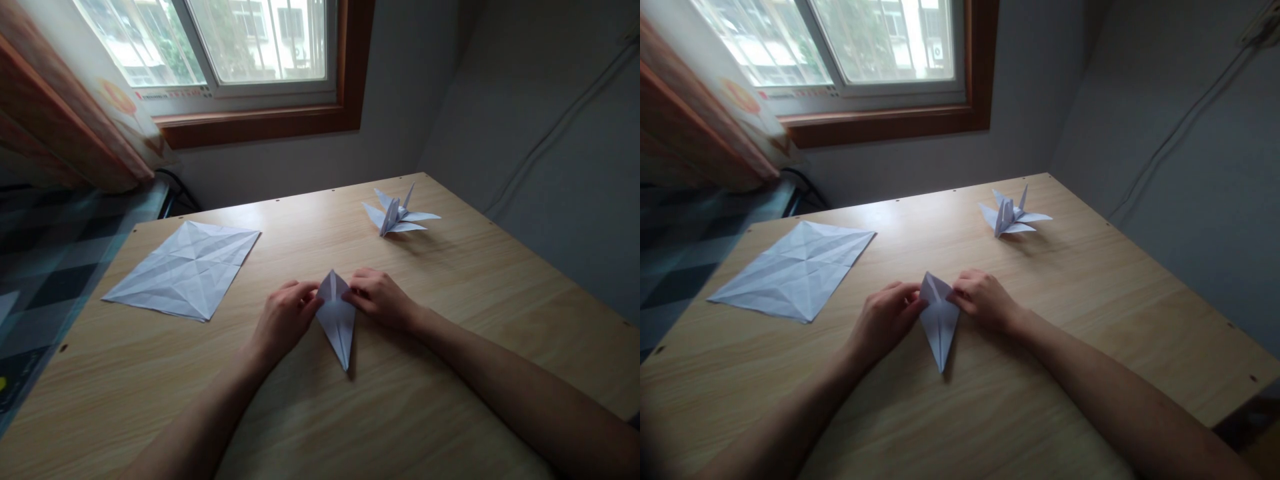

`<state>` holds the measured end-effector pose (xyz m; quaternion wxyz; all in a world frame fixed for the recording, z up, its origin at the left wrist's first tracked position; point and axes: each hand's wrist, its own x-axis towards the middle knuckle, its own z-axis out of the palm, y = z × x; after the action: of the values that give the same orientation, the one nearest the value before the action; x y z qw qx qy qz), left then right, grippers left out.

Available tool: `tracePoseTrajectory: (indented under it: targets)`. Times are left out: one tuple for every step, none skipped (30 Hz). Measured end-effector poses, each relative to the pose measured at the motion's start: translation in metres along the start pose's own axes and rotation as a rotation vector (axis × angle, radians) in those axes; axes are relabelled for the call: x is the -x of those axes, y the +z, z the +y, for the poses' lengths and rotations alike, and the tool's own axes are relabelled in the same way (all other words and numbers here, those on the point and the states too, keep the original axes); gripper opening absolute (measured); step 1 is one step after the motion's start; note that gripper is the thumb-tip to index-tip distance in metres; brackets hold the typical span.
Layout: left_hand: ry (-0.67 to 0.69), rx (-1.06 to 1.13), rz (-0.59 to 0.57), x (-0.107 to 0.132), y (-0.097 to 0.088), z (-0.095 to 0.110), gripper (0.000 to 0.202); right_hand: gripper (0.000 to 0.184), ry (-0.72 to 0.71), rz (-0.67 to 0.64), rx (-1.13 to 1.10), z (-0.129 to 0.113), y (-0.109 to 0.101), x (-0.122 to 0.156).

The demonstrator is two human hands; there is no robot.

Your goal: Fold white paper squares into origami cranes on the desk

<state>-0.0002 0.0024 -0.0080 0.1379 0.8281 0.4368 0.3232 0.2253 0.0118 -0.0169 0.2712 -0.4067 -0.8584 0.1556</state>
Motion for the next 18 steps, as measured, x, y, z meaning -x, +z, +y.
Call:
tracePoseTrajectory:
  targets:
    - [-0.039,0.019,0.008,0.000,0.000,0.000,0.017,0.015,0.041,-0.001,-0.005,-0.001,0.000,-0.001]
    - [-0.068,0.042,0.011,0.000,0.001,-0.001,0.022,0.010,0.079,0.002,-0.021,-0.002,0.000,-0.001]
    - [-0.089,0.063,0.013,0.000,0.001,-0.001,0.025,0.002,0.114,0.008,-0.043,-0.003,0.001,-0.002]
    - [-0.106,0.080,0.017,0.001,0.002,-0.002,0.027,0.006,0.146,0.018,-0.069,-0.003,0.001,-0.002]
    - [-0.116,0.092,0.014,0.001,0.003,-0.003,0.028,0.013,0.175,0.028,-0.095,-0.004,0.001,-0.002]
    - [-0.126,0.098,0.010,0.001,0.003,-0.004,0.028,0.018,0.199,0.035,-0.117,-0.005,0.001,-0.002]
    - [-0.135,0.099,0.005,0.001,0.003,-0.004,0.027,0.020,0.215,0.039,-0.132,-0.005,0.001,-0.002]
    - [-0.144,0.096,0.003,0.001,0.003,-0.005,0.027,0.020,0.223,0.040,-0.141,-0.006,0.001,-0.002]
    - [-0.148,0.092,0.001,0.000,0.003,-0.005,0.026,0.021,0.226,0.041,-0.150,-0.006,0.000,-0.002]
    - [-0.145,0.086,0.002,0.000,0.003,-0.005,0.023,0.021,0.225,0.041,-0.158,-0.007,0.000,-0.002]
    - [-0.134,0.077,0.004,-0.001,0.002,-0.004,0.018,0.022,0.220,0.042,-0.165,-0.006,-0.001,-0.001]
    - [-0.119,0.064,0.009,-0.001,0.001,-0.004,0.012,0.021,0.209,0.042,-0.170,-0.005,-0.001,-0.001]
    - [-0.102,0.053,0.009,-0.002,0.000,-0.003,0.011,0.018,0.189,0.041,-0.170,-0.004,-0.002,0.001]
    - [-0.090,0.047,0.006,-0.003,-0.002,-0.002,0.018,0.015,0.159,0.039,-0.169,-0.002,-0.003,0.002]
    - [-0.084,0.049,0.000,-0.004,-0.003,-0.001,0.028,0.014,0.117,0.035,-0.168,0.000,-0.003,0.003]
    - [-0.084,0.059,-0.007,-0.004,-0.004,0.000,0.036,0.016,0.068,0.031,-0.170,0.002,-0.004,0.005]
    - [-0.084,0.070,-0.014,-0.005,-0.005,0.001,0.042,0.020,0.016,0.022,-0.174,0.004,-0.005,0.006]
    - [-0.073,0.077,-0.022,-0.005,-0.006,0.002,0.045,0.024,-0.028,0.009,-0.180,0.005,-0.006,0.007]
